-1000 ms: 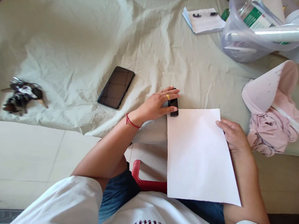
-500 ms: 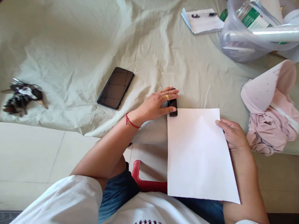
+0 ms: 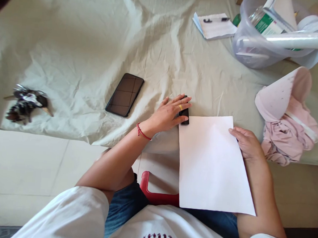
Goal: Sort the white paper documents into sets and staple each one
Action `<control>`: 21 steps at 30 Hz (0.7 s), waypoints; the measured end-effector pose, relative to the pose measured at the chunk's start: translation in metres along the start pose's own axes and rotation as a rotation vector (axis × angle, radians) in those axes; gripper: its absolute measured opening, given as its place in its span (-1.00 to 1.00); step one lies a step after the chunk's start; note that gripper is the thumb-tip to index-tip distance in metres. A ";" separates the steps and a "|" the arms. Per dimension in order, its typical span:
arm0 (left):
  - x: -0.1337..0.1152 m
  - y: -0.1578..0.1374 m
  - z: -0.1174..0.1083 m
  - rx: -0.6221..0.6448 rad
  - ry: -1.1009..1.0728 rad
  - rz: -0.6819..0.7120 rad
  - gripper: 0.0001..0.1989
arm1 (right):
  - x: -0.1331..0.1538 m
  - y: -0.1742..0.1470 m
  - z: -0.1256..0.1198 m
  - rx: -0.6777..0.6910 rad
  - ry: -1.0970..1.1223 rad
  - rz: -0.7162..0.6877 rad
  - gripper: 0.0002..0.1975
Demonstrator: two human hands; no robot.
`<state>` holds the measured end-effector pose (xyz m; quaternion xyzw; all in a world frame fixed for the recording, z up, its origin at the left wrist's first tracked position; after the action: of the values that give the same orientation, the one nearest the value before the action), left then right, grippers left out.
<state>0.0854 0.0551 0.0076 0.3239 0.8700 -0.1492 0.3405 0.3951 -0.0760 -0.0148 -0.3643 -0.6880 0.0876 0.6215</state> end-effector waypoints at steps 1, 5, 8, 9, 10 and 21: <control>0.000 0.000 0.000 0.003 -0.003 0.001 -0.44 | 0.000 0.000 0.000 -0.001 -0.001 0.003 -0.42; 0.000 0.000 0.000 -0.033 -0.022 0.033 -0.46 | 0.002 -0.001 0.001 0.004 -0.026 0.013 -0.38; 0.001 -0.001 0.001 -0.076 -0.021 0.076 -0.38 | 0.003 -0.002 0.005 0.032 -0.038 0.011 -0.36; 0.001 -0.001 0.001 -0.079 -0.021 0.090 -0.31 | 0.003 -0.003 0.006 0.043 -0.040 0.008 -0.36; 0.001 -0.001 0.002 -0.076 -0.025 0.105 -0.25 | 0.003 -0.003 0.007 0.052 -0.042 0.006 -0.36; 0.008 -0.001 -0.020 -0.152 -0.266 0.185 -0.48 | 0.007 -0.011 0.013 0.168 -0.042 -0.063 -0.40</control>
<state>0.0710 0.0677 0.0168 0.3532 0.7926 -0.0927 0.4883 0.3793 -0.0755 -0.0058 -0.2869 -0.7022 0.1330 0.6378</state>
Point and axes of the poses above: each hand's wrist, its own y-axis towards the middle knuckle, its own z-axis out of the palm, x = y × z, the point moved 6 cm from there along y, towards the middle knuckle, and after that the axes turned 3 degrees about -x, right-handed, at the moved point
